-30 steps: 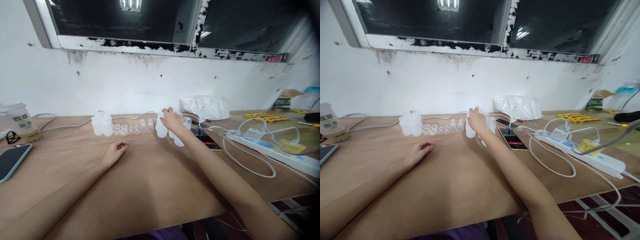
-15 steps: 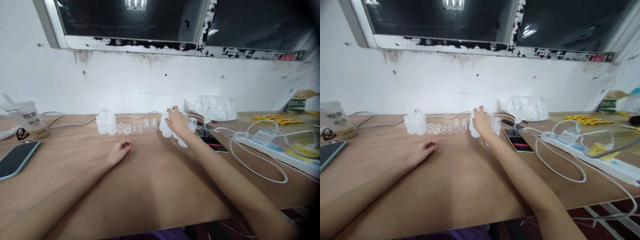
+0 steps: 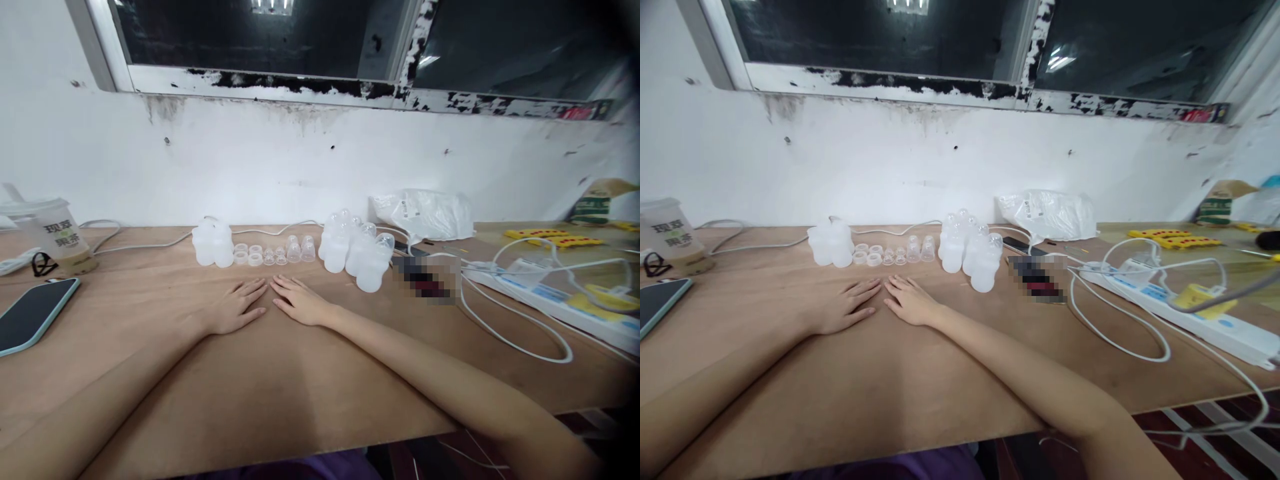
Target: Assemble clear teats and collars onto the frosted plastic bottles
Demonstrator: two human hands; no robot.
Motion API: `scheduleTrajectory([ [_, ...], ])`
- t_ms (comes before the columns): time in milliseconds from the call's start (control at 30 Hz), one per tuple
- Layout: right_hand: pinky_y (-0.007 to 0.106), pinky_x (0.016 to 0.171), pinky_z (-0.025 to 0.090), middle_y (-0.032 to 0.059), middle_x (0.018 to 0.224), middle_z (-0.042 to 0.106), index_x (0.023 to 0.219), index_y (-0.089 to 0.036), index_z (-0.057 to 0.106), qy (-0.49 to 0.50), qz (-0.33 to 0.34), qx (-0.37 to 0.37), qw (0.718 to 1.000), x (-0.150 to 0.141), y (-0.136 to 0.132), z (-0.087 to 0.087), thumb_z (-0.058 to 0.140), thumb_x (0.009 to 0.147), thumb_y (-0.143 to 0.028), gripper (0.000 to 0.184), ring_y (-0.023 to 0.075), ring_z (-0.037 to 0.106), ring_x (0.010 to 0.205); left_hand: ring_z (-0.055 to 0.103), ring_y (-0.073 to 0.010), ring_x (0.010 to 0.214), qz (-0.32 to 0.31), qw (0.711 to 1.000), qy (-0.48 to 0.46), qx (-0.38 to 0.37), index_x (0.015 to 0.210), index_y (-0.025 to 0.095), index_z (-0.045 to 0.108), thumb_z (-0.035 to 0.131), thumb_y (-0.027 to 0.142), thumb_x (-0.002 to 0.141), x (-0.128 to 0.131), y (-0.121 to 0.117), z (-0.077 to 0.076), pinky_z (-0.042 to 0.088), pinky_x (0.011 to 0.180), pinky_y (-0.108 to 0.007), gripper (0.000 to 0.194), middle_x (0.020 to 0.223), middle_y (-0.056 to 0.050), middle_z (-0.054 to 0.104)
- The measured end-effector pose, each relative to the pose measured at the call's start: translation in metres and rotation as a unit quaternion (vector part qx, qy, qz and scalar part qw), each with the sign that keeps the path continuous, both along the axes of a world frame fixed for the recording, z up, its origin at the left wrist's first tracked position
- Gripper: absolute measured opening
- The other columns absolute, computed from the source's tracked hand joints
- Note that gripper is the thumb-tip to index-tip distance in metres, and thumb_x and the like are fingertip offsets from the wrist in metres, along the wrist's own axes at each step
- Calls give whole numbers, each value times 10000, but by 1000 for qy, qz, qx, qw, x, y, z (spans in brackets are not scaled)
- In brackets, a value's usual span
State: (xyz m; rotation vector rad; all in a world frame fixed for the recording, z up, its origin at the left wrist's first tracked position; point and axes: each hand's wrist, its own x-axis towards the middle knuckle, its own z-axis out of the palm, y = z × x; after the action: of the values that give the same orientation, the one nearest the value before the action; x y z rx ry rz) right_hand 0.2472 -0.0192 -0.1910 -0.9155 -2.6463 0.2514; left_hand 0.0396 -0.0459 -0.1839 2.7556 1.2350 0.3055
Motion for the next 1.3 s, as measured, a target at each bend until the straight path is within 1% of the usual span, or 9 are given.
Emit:
scheduleTrajectory([
  [467, 379, 1000, 183, 126, 1315, 291, 1256, -99, 323, -23, -1, 38, 999, 1, -1, 2, 255, 844, -364, 494, 203, 222, 1228, 174, -191, 1242, 7, 1000, -6, 4, 1299, 193, 175, 264, 468, 816, 2, -3, 2, 136, 1007, -364, 562, 1353, -69, 214],
  [567, 366, 978, 222, 117, 1277, 357, 1220, -130, 377, -12, -8, 51, 999, 0, -2, 3, 280, 839, -357, 454, 206, 285, 1195, 192, -189, 1237, 7, 1000, -10, 3, 1291, 187, 208, 271, 456, 816, 2, -1, 1, 158, 1006, -347, 550, 1350, -68, 231],
  [667, 342, 883, 326, 125, 1144, 472, 1189, -140, 401, 37, -82, 67, 994, -5, 6, 4, 325, 826, -335, 418, 206, 438, 1050, 311, -186, 1181, 31, 999, -27, 23, 1250, 169, 309, 283, 400, 820, 3, 9, -1, 244, 978, -319, 489, 1313, -78, 310],
  [733, 322, 801, 371, 120, 1009, 541, 1231, -128, 327, 72, -156, 59, 983, -10, 19, 5, 357, 816, -308, 453, 196, 509, 923, 392, -192, 1113, 69, 994, -44, 69, 1196, 142, 383, 319, 337, 806, 4, 22, -2, 305, 942, -314, 441, 1256, -94, 384],
  [800, 305, 741, 386, 99, 882, 586, 1256, -116, 269, 91, -216, 34, 972, -17, 36, 6, 372, 812, -296, 490, 190, 542, 822, 412, -205, 1083, 119, 982, -61, 137, 1145, 120, 429, 351, 264, 780, 6, 38, -4, 340, 915, -325, 400, 1202, -105, 428],
  [900, 290, 712, 382, 112, 877, 593, 1195, -105, 349, 117, -283, 19, 952, -27, 63, 7, 355, 821, -328, 436, 196, 543, 812, 407, -221, 1069, 170, 961, -73, 203, 1105, 100, 454, 357, 192, 759, 8, 59, -6, 356, 896, -339, 371, 1136, -118, 470],
  [1033, 271, 712, 368, 133, 902, 588, 988, -99, 508, 126, -302, 21, 945, -39, 84, 10, 287, 849, -275, 315, 187, 533, 840, 479, -219, 940, 175, 959, -68, 213, 997, 115, 521, 384, 171, 740, 10, 72, -5, 400, 818, -334, 297, 972, -107, 545],
  [1167, 248, 681, 359, 116, 856, 602, 904, -106, 536, 131, -294, 26, 947, -39, 77, 11, 232, 866, -221, 328, 160, 540, 793, 503, -207, 862, 174, 958, -64, 219, 901, 140, 551, 391, 172, 741, 9, 64, -3, 416, 747, -321, 228, 860, -88, 549],
  [1300, 227, 635, 354, 63, 793, 624, 816, -154, 571, 122, -244, 28, 962, -26, 44, 9, 287, 856, -290, 317, 145, 556, 736, 518, -161, 749, 153, 964, -68, 208, 852, 162, 544, 383, 211, 766, 12, 36, -1, 422, 660, -265, 189, 807, -54, 534],
])
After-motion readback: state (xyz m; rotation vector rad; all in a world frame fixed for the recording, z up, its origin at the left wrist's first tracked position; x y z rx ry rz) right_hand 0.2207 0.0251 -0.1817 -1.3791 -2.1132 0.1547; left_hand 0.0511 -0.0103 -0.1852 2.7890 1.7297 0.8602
